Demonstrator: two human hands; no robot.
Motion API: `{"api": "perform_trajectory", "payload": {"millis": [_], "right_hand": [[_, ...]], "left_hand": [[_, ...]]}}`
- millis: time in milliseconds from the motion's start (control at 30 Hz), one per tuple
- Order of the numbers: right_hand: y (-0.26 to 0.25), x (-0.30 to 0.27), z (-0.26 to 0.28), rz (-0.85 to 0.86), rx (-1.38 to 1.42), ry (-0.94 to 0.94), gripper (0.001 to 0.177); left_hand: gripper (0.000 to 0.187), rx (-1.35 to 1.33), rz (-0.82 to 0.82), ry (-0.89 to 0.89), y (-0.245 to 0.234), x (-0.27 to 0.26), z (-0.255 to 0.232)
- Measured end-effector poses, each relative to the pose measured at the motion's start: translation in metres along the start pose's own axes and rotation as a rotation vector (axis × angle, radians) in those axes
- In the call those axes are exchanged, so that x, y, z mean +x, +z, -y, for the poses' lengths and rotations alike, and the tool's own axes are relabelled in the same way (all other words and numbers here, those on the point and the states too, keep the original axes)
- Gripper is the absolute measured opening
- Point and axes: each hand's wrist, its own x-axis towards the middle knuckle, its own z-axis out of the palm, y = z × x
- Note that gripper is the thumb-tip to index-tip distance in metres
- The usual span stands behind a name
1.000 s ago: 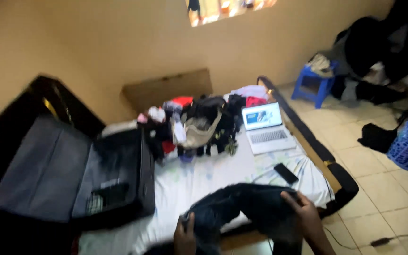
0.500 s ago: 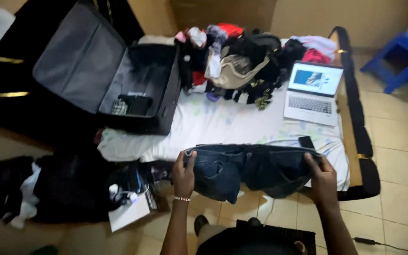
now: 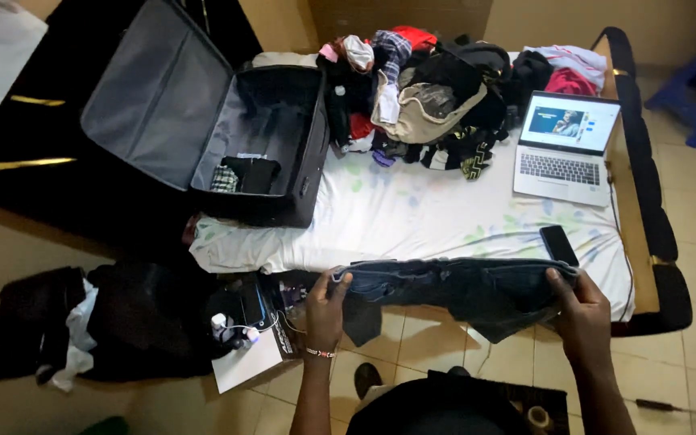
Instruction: Folding various items of clothing including a sweatshirt, boxers, and jeans and placing them into a suitcase.
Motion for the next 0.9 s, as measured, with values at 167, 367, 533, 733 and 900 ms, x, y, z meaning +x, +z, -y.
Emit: {"api": "perform_trajectory", "payload": {"millis": [167,367,533,733,900], "right_hand": [[0.013,-0.023,-0.012,-0.063,-0.101,-0.028,0.022],[0.027,-0.059,-0.022,-0.217,-0.368,-0.103,0.028],[0.02,-0.092,-0.043,-0.333,-0.537,-0.007,0.026],[0.018,-0.089,-0.056,-0.318,-0.355,-0.184,0.026],[0.011,-0.028,-0.031,-0.367,-0.594,-0.136,0.035]], "left_hand": [[0.03,0.054,0.048,0.062,-0.027,0.013,0.022],[0.024,-0.033,0.275,0.017,-0.045,0.019,0.041],[0.024,0.013,0.341,-0.05,-0.054,0.01,0.069],[0.018,0.115,0.329,0.339,-0.049,0.02,0.049],[0.022,0.18,0.31,0.504,-0.022,0.057,0.103]]}}
